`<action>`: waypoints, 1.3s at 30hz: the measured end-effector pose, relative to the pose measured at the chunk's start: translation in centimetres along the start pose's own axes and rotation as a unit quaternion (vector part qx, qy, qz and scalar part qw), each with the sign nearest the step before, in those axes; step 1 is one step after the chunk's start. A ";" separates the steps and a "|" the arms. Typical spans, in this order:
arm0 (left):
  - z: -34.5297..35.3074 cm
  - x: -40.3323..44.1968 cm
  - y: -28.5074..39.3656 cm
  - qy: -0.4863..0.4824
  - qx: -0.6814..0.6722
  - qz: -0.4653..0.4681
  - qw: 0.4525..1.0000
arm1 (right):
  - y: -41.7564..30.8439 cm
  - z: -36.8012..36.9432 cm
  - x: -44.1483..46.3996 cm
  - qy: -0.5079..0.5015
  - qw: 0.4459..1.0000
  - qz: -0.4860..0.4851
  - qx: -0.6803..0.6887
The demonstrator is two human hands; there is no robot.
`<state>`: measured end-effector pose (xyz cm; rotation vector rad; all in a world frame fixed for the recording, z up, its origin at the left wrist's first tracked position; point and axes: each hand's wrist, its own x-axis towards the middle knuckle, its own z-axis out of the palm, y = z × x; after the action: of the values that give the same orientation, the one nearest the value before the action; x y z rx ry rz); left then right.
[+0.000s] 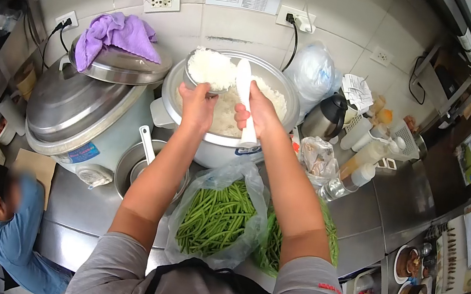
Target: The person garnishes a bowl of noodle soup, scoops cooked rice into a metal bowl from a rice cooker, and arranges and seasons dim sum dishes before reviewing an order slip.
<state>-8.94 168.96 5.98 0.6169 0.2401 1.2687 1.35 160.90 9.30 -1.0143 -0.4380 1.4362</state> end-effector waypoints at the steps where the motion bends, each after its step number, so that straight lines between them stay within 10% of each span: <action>1: 0.2 -0.4 -0.1 0.002 0.010 -0.002 1.000 | 0.2 0.9 -0.1 0.038 0.996 -0.042 -0.076; 5: 0.4 -2.1 1.3 -0.007 0.050 -0.039 0.998 | 0.9 3.1 -0.7 0.125 0.888 -0.229 -0.378; 9: -1.1 -3.0 3.1 -0.018 0.079 -0.084 0.993 | 3.2 0.1 3.3 0.106 0.660 -0.458 -0.586; 11: -2.0 -3.8 4.0 -0.027 0.054 -0.095 0.994 | 2.0 0.7 2.0 0.090 0.682 -0.399 -0.606; 13: -2.4 -3.8 5.3 -0.062 0.048 -0.102 0.992 | -2.1 4.1 -3.0 0.070 0.817 -0.170 -0.547; 16: -2.1 -4.2 7.5 -0.107 0.060 -0.122 0.985 | -4.0 5.0 -3.4 0.068 0.867 -0.138 -0.475; 23: -3.3 -6.0 11.7 -0.127 0.117 -0.146 0.974 | -1.1 7.9 -5.1 -0.039 0.753 -0.141 -0.641; 28: -5.8 -8.2 13.6 -0.118 0.119 -0.156 0.973 | -1.1 9.3 -5.9 -0.108 0.783 -0.084 -0.607; 31: -7.1 -9.3 14.7 -0.090 0.172 -0.137 0.972 | 3.0 9.2 -4.0 -0.163 0.595 -0.320 -0.719; 35: -10.2 -12.0 16.0 -0.036 0.208 -0.121 0.970 | 6.6 13.5 -7.1 -0.086 0.582 -0.162 -0.792; 39: -12.6 -15.0 18.2 -0.016 0.151 -0.099 0.984 | 8.7 11.8 -4.6 -0.125 0.580 -0.300 -0.746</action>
<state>-34.55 161.57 3.39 0.8507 0.4602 1.0377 -13.85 158.72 10.29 -1.6297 -2.2052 0.2524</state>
